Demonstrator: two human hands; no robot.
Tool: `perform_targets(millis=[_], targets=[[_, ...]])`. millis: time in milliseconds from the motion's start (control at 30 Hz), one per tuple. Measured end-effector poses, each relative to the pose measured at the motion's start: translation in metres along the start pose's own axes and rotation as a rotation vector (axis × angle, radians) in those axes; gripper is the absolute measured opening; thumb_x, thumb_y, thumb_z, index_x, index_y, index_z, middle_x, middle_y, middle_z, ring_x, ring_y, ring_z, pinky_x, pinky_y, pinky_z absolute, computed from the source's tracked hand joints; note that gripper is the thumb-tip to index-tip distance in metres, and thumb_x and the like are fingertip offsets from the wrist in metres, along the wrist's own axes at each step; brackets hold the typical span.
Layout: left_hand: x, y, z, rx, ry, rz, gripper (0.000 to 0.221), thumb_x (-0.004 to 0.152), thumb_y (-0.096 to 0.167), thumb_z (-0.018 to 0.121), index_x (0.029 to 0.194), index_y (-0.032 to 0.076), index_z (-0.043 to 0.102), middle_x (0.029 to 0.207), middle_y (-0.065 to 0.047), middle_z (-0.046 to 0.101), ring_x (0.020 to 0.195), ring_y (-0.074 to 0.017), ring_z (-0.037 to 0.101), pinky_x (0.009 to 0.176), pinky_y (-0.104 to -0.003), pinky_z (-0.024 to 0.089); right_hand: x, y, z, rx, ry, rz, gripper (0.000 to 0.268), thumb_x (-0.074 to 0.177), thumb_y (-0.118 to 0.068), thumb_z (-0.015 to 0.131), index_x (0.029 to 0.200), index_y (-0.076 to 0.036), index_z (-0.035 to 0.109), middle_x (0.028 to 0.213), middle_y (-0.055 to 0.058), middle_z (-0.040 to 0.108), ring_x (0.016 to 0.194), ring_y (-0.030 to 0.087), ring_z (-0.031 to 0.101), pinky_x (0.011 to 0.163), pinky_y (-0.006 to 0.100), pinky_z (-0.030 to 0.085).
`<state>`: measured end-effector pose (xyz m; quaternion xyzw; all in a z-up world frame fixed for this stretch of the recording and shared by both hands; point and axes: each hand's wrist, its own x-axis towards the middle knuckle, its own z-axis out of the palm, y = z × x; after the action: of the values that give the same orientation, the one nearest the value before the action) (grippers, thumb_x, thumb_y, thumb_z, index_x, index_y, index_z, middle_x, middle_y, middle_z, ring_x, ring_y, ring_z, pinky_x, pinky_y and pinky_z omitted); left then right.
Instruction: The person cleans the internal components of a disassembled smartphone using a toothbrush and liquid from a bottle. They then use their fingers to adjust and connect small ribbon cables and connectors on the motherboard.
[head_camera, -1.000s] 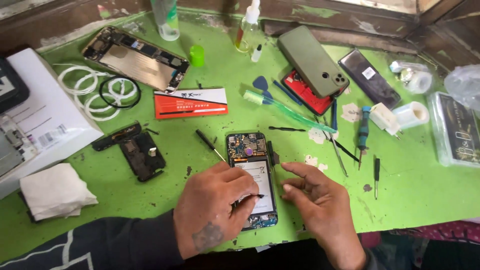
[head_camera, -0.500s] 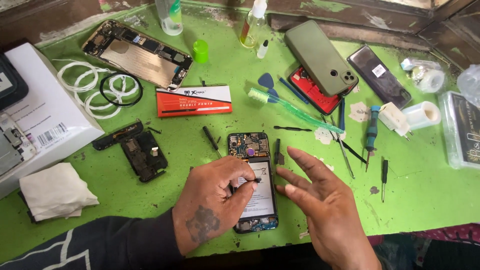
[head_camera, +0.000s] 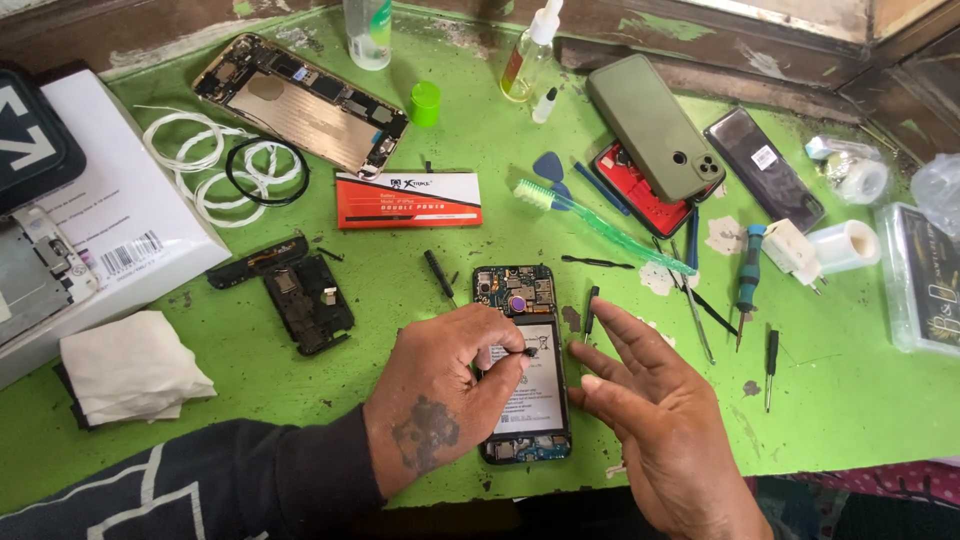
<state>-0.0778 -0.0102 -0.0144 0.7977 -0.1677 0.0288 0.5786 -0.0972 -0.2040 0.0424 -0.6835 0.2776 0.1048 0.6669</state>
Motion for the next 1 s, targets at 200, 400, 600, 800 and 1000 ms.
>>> perform_targets(millis=[200,400,600,800,1000], targets=[[0.002,0.000,0.000,-0.038,-0.008,-0.044,0.003,0.091,0.015,0.068,0.090,0.015,0.070,0.089,0.000,0.072,0.071,-0.0202,0.066,0.050,-0.037,0.053,0.013,0.003,0.005,-0.030,-0.118,-0.092,0.077,0.078,0.009,0.062,0.150,-0.017,0.053,0.155,0.025,0.056,0.109,0.032,0.073,0.078,0.046,0.070],[0.013,0.000,-0.002,-0.065,0.039,-0.094,0.004,0.086,0.014,0.068,0.082,0.014,0.069,0.080,0.002,0.071,0.066,-0.0150,0.064,0.061,-0.034,0.052,0.040,0.010,0.019,-0.037,-0.200,-0.105,0.083,0.083,0.007,0.064,0.159,-0.018,0.045,0.099,0.024,0.070,0.078,0.029,0.071,0.061,0.041,0.064],[0.028,0.005,-0.003,-0.276,0.151,-0.394,0.009,0.083,0.006,0.072,0.074,0.009,0.073,0.079,-0.004,0.080,0.059,-0.0076,0.066,0.050,-0.023,0.055,0.048,0.002,0.022,0.092,-0.134,-0.102,0.090,0.081,0.017,0.058,0.162,-0.018,0.038,0.101,0.030,0.072,0.080,0.037,0.074,0.064,0.049,0.067],[0.021,0.031,-0.014,-0.055,0.225,-0.408,0.019,0.086,0.008,0.075,0.073,0.014,0.063,0.060,0.002,0.066,0.046,-0.0066,0.061,0.044,-0.020,0.055,0.047,0.011,0.014,0.144,-0.179,-0.263,0.092,0.078,0.017,0.059,0.162,-0.012,0.036,0.101,0.027,0.066,0.089,0.034,0.072,0.068,0.044,0.067],[0.000,0.009,0.018,-0.373,0.493,-0.356,0.023,0.088,-0.005,0.067,0.107,0.004,0.077,0.072,-0.009,0.072,0.047,-0.0122,0.061,0.046,-0.031,0.071,0.042,0.028,-0.001,0.388,-0.194,-0.330,0.093,0.076,0.015,0.063,0.162,-0.010,0.039,0.095,0.014,0.070,0.090,0.028,0.070,0.077,0.045,0.062]])
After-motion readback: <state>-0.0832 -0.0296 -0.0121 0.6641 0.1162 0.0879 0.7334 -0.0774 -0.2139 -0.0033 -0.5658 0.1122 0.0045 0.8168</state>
